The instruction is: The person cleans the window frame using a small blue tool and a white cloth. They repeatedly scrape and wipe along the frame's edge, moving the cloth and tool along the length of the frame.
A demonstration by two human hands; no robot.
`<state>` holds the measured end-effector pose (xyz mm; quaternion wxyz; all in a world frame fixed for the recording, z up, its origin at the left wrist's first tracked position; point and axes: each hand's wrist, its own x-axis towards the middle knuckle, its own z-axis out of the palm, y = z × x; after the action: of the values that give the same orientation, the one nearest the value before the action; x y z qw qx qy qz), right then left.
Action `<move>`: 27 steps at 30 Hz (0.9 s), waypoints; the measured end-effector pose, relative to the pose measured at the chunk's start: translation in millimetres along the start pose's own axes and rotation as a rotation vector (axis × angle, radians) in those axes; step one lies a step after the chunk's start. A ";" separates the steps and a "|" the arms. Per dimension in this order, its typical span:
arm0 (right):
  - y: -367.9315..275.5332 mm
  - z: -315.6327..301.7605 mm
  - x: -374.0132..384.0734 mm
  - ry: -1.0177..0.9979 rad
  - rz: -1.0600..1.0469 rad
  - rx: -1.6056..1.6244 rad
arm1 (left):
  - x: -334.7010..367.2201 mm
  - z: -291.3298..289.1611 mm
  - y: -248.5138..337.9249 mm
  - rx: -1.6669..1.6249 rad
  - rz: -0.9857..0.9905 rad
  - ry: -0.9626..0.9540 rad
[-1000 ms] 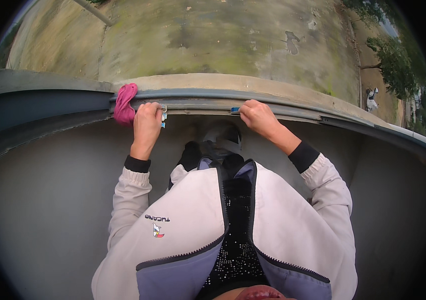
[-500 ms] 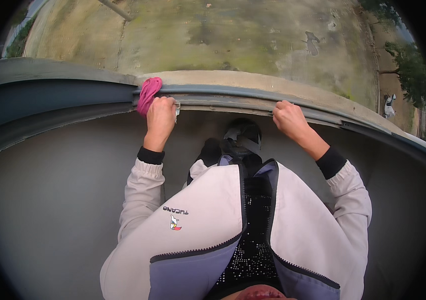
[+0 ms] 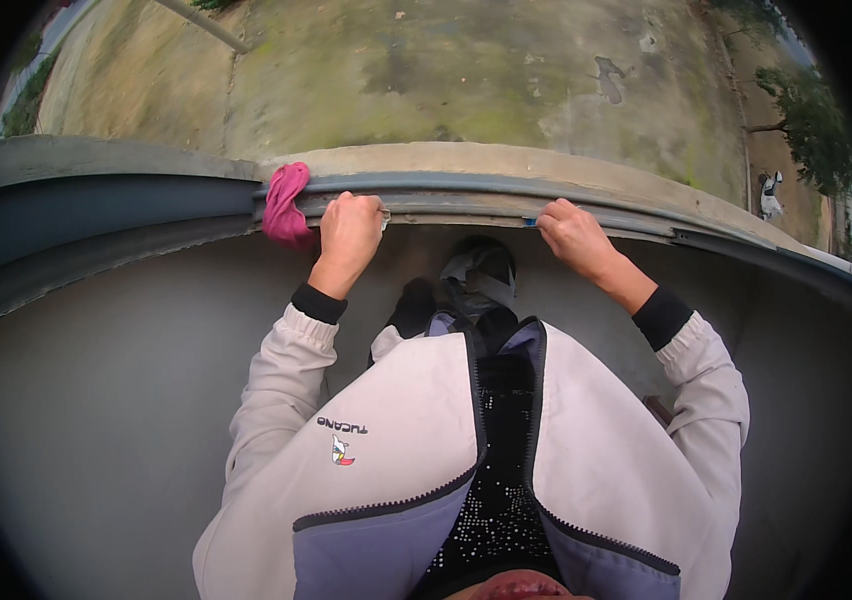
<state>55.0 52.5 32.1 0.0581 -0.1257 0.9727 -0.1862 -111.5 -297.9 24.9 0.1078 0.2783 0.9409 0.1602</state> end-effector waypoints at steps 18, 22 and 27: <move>-37.4 32.2 52.0 0.128 -0.064 0.169 | 6.6 10.4 2.0 0.038 0.042 -0.020; -48.6 38.1 74.3 0.104 -0.101 0.260 | 3.9 4.0 2.9 -0.049 0.030 -0.022; -30.7 9.3 69.8 -0.008 -0.113 0.231 | 2.5 -2.1 -1.9 -0.110 0.051 -0.031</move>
<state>-3.8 3.1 30.5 0.0656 -0.1734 0.9359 -0.2994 -115.1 -298.5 25.9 0.1335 0.2983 0.9215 0.2100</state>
